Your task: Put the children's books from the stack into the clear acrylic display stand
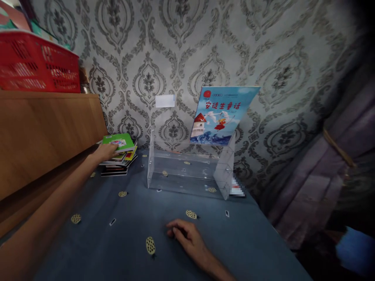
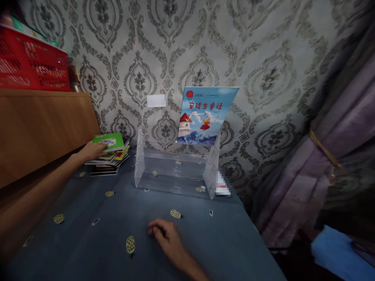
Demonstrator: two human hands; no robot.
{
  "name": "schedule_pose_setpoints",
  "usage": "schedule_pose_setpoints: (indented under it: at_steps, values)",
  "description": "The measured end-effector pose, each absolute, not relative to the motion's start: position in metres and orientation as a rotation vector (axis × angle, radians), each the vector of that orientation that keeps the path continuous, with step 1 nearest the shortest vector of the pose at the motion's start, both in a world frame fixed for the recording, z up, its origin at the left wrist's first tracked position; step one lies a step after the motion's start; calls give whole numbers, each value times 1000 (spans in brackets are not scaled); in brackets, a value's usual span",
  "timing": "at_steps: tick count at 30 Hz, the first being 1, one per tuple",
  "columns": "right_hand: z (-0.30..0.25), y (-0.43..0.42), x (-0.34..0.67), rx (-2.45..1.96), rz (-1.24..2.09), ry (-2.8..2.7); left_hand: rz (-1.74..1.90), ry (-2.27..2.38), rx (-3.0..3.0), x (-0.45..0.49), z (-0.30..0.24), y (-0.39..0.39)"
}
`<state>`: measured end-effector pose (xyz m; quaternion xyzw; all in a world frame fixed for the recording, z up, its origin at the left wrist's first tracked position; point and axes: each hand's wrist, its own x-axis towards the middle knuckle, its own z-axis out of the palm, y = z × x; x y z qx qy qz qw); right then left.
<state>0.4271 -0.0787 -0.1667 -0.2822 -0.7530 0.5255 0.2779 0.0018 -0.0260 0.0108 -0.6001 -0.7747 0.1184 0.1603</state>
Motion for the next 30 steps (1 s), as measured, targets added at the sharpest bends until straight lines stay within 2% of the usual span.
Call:
schedule_pose_setpoints:
  at_steps: [12, 15, 21, 23, 26, 30]
  values:
    - [-161, -74, 417, -702, 1558, -1929, 315, -1935, -1716, 28, -6, -81]
    - [-149, -65, 379, -635, 1769, -1825, 231, -1889, -1725, 32, -16, -101]
    - [-110, -40, 264, -612, 2410, -1178, 107, -1864, -1705, 53, -34, -149]
    - [-95, -35, 236, -538, 2515, -1049, 55, -1872, -1730, 61, -42, -166]
    - [-82, -34, 213, -411, 2530, -1012, -56, -1873, -1789, 70, -59, -193]
    - [-100, -47, 212, -618, 2319, -1165, -217, -1840, -1901, 83, -93, -227]
